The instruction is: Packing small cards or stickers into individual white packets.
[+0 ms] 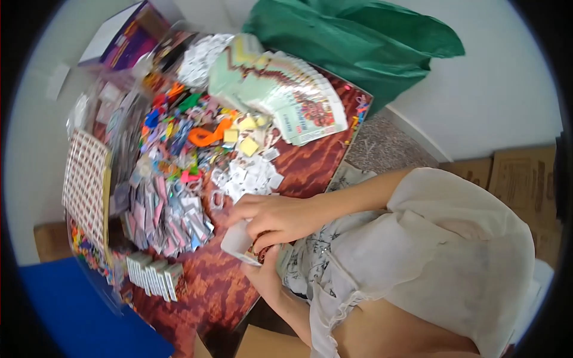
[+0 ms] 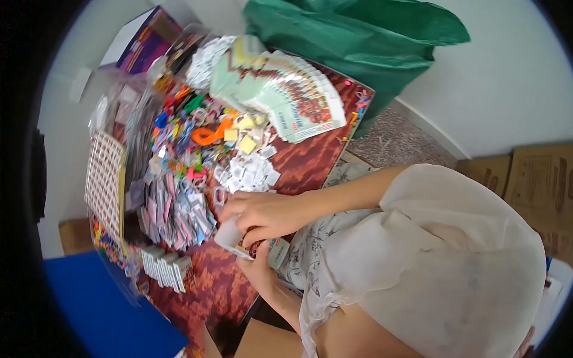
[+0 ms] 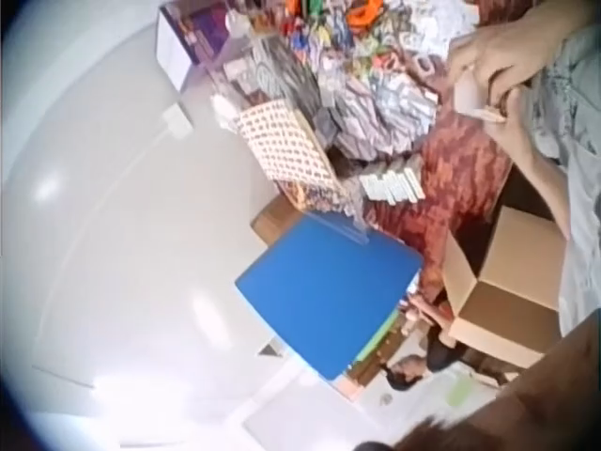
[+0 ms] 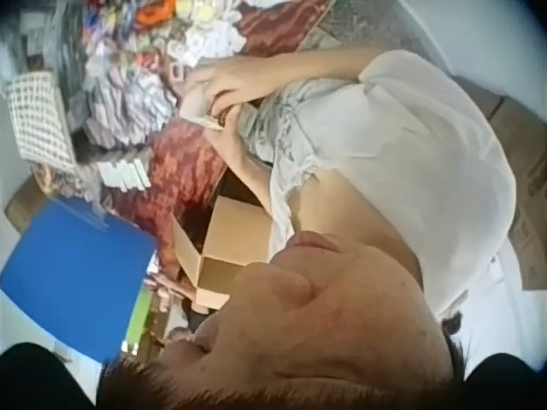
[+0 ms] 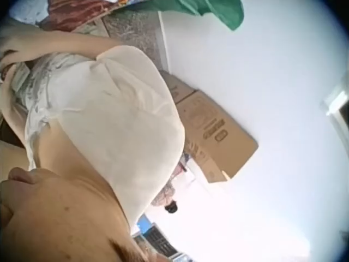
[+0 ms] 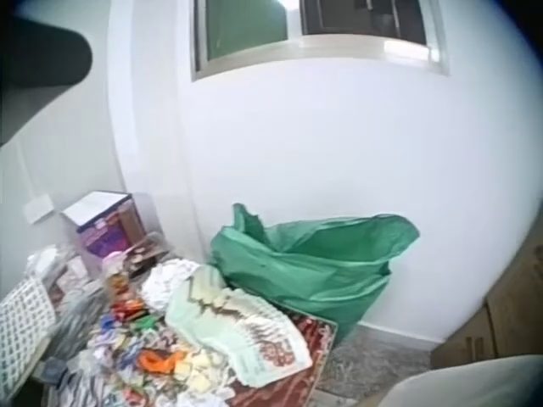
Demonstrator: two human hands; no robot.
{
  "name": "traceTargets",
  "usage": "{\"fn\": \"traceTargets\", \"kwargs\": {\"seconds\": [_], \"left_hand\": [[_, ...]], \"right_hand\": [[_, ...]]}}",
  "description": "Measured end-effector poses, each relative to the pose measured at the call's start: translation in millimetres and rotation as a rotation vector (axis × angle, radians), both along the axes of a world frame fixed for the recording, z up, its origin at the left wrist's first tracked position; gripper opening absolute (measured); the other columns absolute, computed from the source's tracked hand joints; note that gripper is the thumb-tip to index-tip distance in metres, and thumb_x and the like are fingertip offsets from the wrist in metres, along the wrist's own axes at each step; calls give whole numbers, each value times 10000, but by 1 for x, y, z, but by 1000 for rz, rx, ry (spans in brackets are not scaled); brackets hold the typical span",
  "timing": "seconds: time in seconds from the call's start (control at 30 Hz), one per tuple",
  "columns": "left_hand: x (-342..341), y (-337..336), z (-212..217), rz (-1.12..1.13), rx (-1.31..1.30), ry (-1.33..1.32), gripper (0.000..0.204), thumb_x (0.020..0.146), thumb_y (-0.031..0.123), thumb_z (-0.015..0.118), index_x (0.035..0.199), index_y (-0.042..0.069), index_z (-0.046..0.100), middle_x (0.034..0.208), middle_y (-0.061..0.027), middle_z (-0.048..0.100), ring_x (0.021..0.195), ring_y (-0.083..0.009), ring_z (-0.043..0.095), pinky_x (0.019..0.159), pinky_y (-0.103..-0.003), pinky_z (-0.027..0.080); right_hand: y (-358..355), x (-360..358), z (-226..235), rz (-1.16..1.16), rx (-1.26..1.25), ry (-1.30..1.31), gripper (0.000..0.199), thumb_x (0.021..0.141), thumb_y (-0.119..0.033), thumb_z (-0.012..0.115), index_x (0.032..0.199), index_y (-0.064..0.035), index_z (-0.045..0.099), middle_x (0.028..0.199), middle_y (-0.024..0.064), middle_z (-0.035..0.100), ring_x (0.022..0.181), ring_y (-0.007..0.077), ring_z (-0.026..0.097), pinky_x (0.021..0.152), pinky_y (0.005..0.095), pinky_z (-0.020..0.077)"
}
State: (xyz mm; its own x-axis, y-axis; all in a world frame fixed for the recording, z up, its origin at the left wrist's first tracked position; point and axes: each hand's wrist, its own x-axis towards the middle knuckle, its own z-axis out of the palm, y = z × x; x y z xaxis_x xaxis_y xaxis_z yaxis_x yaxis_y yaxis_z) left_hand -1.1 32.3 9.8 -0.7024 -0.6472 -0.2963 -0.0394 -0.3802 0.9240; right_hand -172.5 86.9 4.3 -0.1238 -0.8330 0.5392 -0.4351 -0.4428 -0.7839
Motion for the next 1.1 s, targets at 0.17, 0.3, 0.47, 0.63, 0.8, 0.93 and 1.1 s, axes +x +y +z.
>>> {"fn": "traceTargets", "kwargs": {"seconds": [0.17, 0.3, 0.47, 0.63, 0.8, 0.93, 1.1], "left_hand": [[13, -11, -36, 150, 63, 119, 507, 777, -10, 672, 1257, -61, 517, 1157, -123, 604, 1011, -191, 623, 877, -330, 526], [9, -7, -32, 218, 56, 138, 704, 880, 442, 700, 1340, -23, 439, 1237, -154, 570, 1079, -252, 619, 891, -396, 538], [11, 10, -44, 330, 447, 310, 649, 1000, 421, 516, 1453, -13, 350, 1365, -180, 505, 1171, -242, 571, 996, -389, 472], [4, 15, -24, 265, -104, 12, 491, 954, 3, 548, 1421, -29, 401, 1180, -146, 634, 1024, -161, 632, 908, -280, 489], [-3, 22, -3, 238, -310, -60, 556, 913, -53, 601, 1429, -11, 399, 1114, -126, 632, 984, -162, 644, 844, -268, 511], [7, 9, -4, 78, -252, -46, 445, 899, -88, 606, 1317, -12, 472, 1107, -119, 622, 971, -149, 643, 816, -264, 516], [9, 7, -3, 143, -232, -36, 524, 885, -126, 594, 1342, 18, 382, 1116, -139, 619, 969, -164, 652, 810, -256, 512]], "right_hand": [[-10, 6, 15, -6, 90, -419, 220, 803, -109, 717, 984, -8, 645, 1014, 101, 577, 1024, 246, 557, 845, 372, 466], [-5, 20, 14, -6, 193, -440, 119, 883, -88, 657, 981, -22, 669, 918, 89, 611, 925, 227, 596, 782, 339, 475], [-5, 8, -11, -86, 190, -292, 105, 894, -110, 648, 928, -20, 689, 859, 96, 652, 827, 249, 646, 725, 336, 491], [10, 2, -1, -131, 337, -444, 73, 901, -52, 650, 966, -20, 649, 891, 65, 648, 821, 150, 634, 723, 295, 486], [10, -8, -14, 53, 409, -738, 82, 899, -37, 680, 930, -34, 604, 899, 9, 613, 834, 56, 559, 723, 231, 446], [16, -17, -2, 9, 484, -394, 81, 908, -79, 654, 963, -24, 634, 891, 16, 654, 796, 74, 570, 702, 256, 456], [6, -16, 2, 46, 393, -479, 96, 905, -89, 651, 968, -17, 644, 929, 28, 661, 856, 88, 588, 746, 260, 462]]}}
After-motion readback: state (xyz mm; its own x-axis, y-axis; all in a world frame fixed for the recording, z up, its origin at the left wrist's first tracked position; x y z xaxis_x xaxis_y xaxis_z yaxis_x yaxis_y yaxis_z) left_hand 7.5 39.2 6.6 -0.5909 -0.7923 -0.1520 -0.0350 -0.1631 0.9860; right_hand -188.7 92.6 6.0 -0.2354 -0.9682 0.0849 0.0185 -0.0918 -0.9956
